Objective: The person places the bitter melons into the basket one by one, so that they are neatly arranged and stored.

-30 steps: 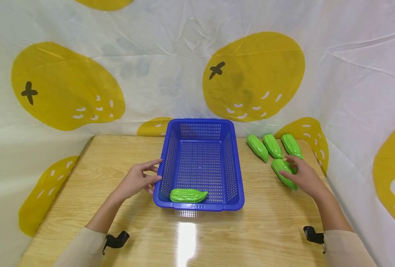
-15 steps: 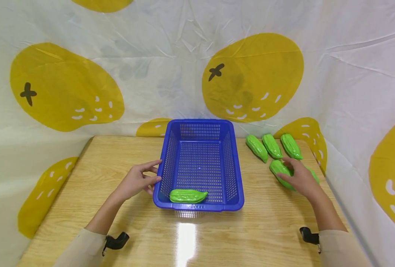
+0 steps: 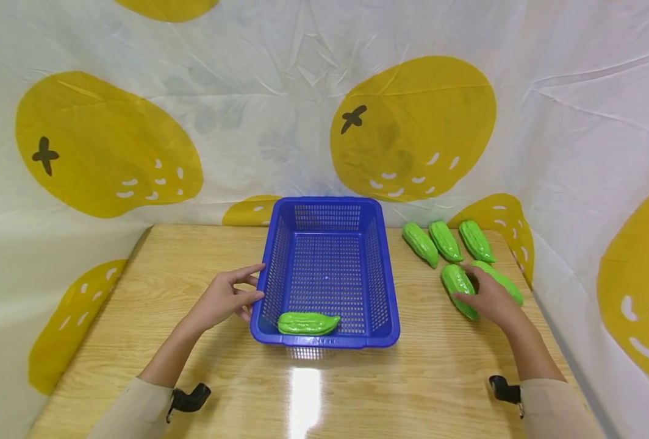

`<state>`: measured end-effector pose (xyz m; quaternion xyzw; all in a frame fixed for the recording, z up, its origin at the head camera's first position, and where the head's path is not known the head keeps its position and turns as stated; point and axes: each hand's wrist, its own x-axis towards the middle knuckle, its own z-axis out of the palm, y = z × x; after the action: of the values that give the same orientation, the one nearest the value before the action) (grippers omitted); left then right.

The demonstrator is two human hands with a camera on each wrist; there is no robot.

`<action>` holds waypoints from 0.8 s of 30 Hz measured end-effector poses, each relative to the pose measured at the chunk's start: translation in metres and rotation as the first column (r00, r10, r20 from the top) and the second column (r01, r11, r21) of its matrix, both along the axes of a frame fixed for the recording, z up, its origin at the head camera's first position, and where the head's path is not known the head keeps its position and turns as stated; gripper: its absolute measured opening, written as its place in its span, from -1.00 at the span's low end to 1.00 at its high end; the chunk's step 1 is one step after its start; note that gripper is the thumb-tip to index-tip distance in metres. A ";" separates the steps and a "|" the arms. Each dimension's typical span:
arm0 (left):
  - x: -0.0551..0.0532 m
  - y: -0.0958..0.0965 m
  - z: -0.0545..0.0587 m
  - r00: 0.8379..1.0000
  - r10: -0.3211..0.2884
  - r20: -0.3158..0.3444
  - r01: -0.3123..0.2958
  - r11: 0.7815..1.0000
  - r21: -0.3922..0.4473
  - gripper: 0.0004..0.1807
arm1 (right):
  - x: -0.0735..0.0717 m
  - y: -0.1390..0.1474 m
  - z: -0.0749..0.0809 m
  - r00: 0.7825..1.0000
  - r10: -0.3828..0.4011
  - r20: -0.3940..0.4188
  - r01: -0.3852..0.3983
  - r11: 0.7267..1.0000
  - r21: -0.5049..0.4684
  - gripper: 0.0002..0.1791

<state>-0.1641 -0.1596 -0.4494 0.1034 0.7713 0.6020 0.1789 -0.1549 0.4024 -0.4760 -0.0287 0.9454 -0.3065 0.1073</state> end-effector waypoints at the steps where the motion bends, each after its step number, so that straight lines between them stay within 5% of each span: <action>1: 0.000 0.000 0.000 1.000 -0.001 -0.002 0.001 1.000 -0.002 -0.29 | 0.001 0.000 -0.001 1.000 0.003 0.008 -0.003 1.000 -0.003 -0.09; 24: 0.000 0.000 -0.001 1.000 -0.001 -0.013 0.001 1.000 -0.011 -0.29 | 0.002 -0.009 -0.019 0.997 0.055 -0.054 -0.060 0.992 -0.111 -0.16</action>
<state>-0.1641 -0.1592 -0.4503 0.1066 0.7756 0.5971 0.1748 -0.1528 0.3933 -0.4952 -0.0698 0.9279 -0.3551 0.0900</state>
